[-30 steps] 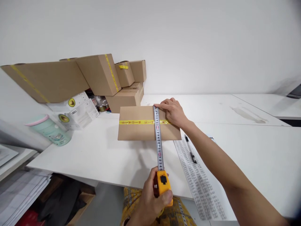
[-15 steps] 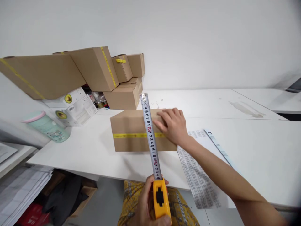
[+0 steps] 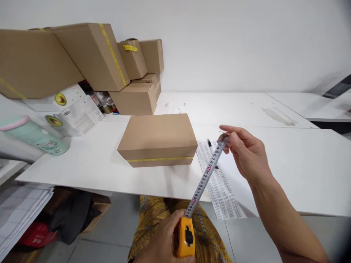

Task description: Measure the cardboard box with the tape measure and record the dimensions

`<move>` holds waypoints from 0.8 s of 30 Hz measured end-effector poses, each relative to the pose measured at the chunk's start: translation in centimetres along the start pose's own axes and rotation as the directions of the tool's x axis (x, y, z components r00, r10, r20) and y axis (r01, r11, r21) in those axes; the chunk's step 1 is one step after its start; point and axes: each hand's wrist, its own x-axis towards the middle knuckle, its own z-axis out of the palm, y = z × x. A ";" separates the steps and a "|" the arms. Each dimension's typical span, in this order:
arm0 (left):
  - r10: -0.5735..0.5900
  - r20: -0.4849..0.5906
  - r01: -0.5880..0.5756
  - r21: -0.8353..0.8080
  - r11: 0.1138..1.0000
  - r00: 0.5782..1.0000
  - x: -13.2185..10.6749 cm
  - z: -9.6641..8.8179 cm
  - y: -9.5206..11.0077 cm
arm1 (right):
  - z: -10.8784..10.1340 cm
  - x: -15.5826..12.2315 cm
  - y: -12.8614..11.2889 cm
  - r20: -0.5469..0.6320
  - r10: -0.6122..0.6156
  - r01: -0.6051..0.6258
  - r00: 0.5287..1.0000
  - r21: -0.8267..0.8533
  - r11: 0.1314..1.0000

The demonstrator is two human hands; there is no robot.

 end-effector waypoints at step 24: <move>0.570 -0.221 -0.343 0.611 0.713 0.791 6.0 -1.0 0.2 | -3.5 -0.3 9.3 -0.002 0.277 -0.158 0.961 -0.826 0.541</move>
